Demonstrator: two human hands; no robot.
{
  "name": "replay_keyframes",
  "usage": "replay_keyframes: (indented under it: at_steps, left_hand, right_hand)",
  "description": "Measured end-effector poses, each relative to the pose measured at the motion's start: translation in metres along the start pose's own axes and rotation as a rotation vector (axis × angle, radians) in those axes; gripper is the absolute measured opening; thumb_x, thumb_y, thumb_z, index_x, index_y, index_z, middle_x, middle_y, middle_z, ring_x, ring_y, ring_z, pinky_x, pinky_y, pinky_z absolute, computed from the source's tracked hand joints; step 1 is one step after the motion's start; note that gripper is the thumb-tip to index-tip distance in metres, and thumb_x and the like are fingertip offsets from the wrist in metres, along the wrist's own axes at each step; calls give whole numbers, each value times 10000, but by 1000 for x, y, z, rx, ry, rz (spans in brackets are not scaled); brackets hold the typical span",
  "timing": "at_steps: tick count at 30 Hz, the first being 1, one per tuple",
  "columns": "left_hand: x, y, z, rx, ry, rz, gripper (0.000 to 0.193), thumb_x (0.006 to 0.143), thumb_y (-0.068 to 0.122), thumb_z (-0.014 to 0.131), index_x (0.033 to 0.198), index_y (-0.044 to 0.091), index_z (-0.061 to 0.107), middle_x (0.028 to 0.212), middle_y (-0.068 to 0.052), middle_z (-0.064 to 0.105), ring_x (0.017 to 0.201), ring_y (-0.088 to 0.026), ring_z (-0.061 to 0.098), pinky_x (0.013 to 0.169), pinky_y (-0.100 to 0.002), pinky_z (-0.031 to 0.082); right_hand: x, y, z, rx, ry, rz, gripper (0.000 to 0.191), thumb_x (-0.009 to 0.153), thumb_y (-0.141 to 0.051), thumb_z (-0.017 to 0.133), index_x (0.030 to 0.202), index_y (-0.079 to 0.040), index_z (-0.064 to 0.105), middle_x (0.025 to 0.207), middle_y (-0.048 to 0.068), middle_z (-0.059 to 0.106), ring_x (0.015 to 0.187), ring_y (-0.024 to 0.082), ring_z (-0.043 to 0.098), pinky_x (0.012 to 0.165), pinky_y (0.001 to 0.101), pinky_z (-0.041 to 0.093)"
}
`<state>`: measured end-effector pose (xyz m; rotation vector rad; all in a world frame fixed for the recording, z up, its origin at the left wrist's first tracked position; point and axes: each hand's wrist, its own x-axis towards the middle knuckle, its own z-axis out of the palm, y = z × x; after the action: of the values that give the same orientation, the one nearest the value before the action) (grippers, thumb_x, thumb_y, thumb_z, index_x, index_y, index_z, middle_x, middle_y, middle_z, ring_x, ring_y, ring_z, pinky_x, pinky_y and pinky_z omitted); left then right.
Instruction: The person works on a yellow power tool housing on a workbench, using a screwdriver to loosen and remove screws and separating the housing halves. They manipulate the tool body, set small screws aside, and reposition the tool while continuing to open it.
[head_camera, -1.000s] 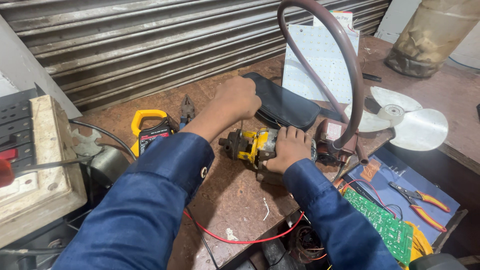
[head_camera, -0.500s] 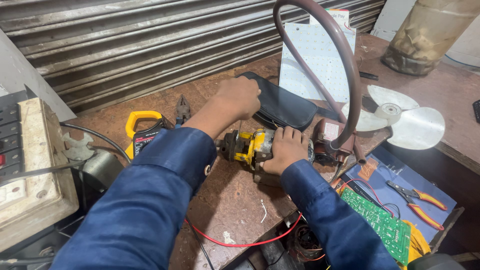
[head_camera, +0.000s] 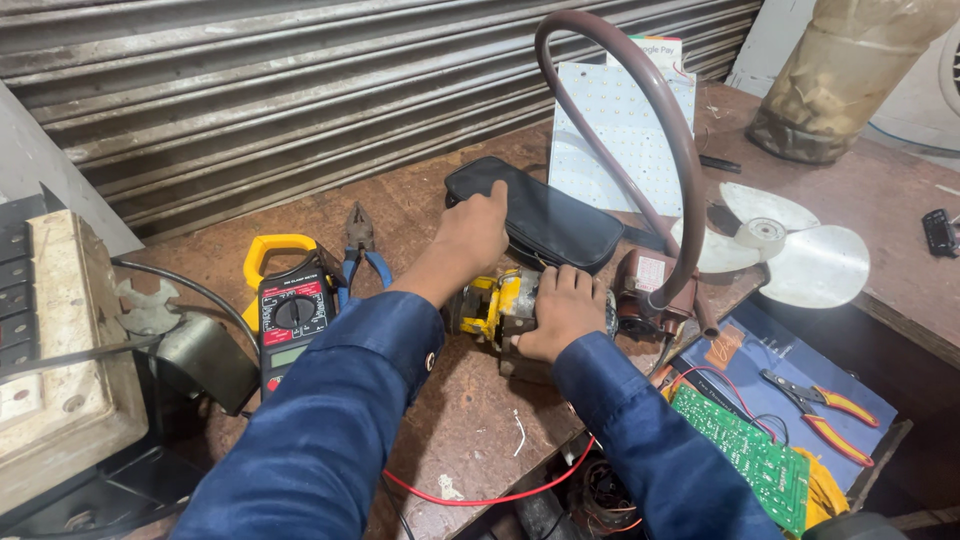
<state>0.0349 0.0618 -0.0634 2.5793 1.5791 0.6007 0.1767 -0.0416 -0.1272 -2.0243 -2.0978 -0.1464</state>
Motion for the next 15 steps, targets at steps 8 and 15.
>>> replay_keyframes:
  at_steps: [8, 15]
  left_hand:
    - [-4, -3, -2, 25, -20, -43, 362, 917, 95, 582, 1243, -7, 462, 949, -270, 712, 949, -440, 706, 853, -532, 564]
    - [-6, -7, -4, 14, -91, -57, 400, 923, 84, 560, 1291, -13, 436, 984, -273, 708, 986, -434, 703, 872, -518, 561]
  right_hand:
    - [1, 3, 2, -16, 3, -17, 1008, 556, -448, 846, 1353, 49, 481, 1291, 214, 526, 1294, 407, 449, 1131, 557, 300]
    - [4, 8, 4, -27, -41, -25, 1120, 570, -472, 902, 1425, 55, 406, 1366, 237, 473, 1350, 423, 389, 1156, 566, 252]
